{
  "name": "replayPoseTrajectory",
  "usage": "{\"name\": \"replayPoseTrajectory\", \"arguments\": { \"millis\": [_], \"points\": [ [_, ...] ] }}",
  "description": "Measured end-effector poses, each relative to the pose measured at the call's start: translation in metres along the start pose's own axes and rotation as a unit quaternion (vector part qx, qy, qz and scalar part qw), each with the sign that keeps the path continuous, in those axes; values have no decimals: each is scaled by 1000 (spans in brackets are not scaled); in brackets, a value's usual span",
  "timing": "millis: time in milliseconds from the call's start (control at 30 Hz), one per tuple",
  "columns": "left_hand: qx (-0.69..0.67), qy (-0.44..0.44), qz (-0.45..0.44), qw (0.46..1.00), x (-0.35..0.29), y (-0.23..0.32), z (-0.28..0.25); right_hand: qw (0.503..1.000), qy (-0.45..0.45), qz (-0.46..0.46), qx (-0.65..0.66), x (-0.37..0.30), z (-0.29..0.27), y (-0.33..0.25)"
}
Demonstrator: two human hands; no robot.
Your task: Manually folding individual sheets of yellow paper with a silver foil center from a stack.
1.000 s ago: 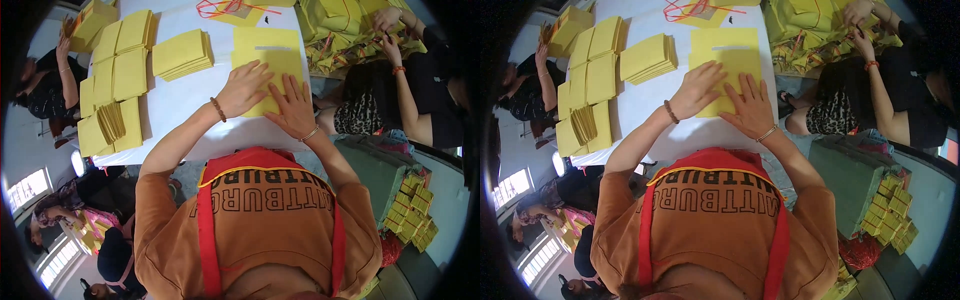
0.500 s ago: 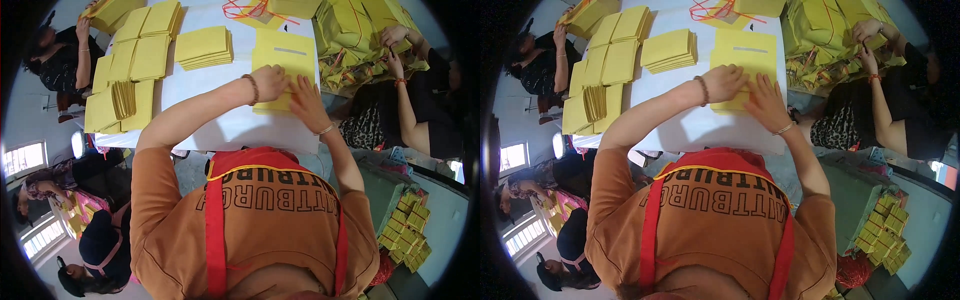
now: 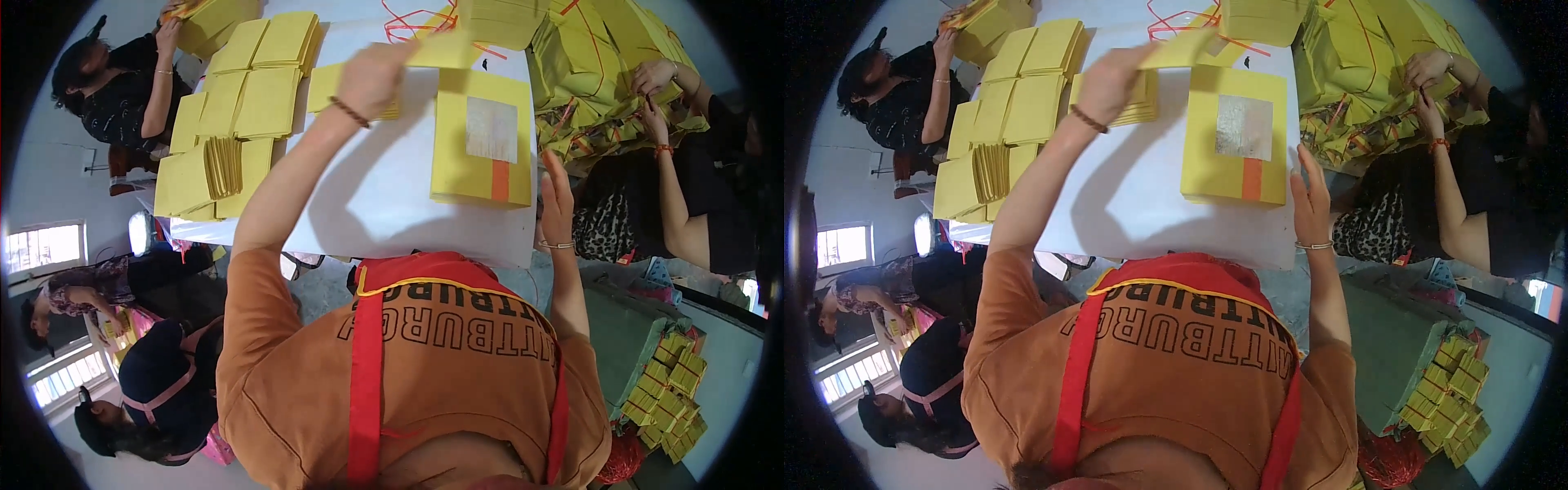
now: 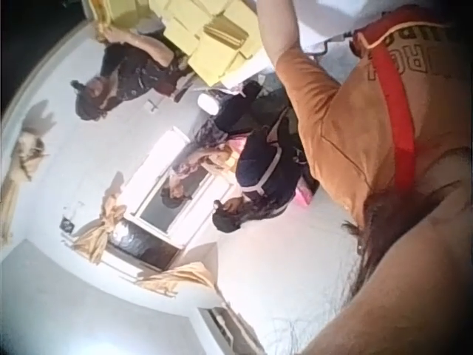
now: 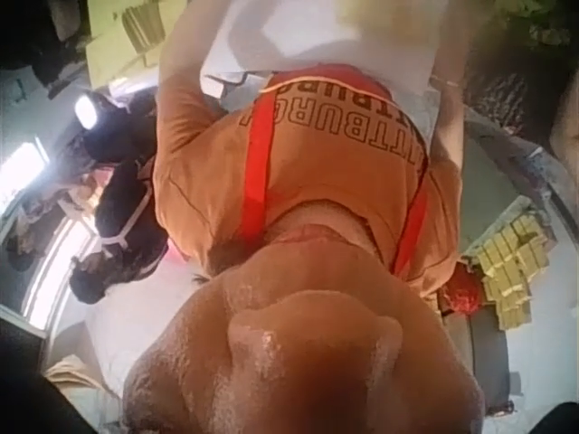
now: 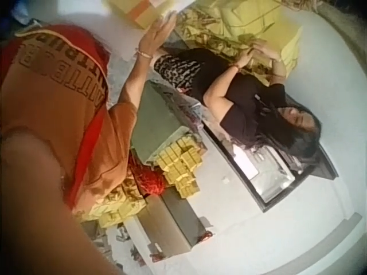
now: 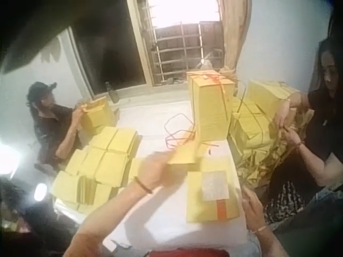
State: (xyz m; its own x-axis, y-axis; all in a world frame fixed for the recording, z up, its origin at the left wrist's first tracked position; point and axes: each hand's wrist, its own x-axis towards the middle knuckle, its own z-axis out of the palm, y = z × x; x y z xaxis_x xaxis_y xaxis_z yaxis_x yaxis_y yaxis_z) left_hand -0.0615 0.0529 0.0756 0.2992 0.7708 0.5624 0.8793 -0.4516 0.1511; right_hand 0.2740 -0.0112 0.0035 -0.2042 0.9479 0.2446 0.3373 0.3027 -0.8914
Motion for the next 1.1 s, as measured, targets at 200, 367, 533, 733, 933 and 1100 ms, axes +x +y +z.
{"name": "replayPoseTrajectory", "arguments": {
  "millis": [200,367,533,733,933,1100],
  "points": [
    [141,31,-8,990,-92,-100,57,993,-55,-41,-94,2,14,3],
    [159,-8,-24,987,-98,-98,74,969,-79,-104,-209,5,17,8],
    [145,-58,-46,987,-92,-102,76,969,-88,-95,-209,-5,15,6],
    [122,-112,-86,982,-126,-95,103,969,-78,-115,-205,3,20,12],
    [126,-114,-121,978,-120,-79,92,970,-72,-111,-203,1,24,14],
    [124,-269,-85,951,-107,-105,74,973,-75,-108,-191,2,23,14]
  ]
}}
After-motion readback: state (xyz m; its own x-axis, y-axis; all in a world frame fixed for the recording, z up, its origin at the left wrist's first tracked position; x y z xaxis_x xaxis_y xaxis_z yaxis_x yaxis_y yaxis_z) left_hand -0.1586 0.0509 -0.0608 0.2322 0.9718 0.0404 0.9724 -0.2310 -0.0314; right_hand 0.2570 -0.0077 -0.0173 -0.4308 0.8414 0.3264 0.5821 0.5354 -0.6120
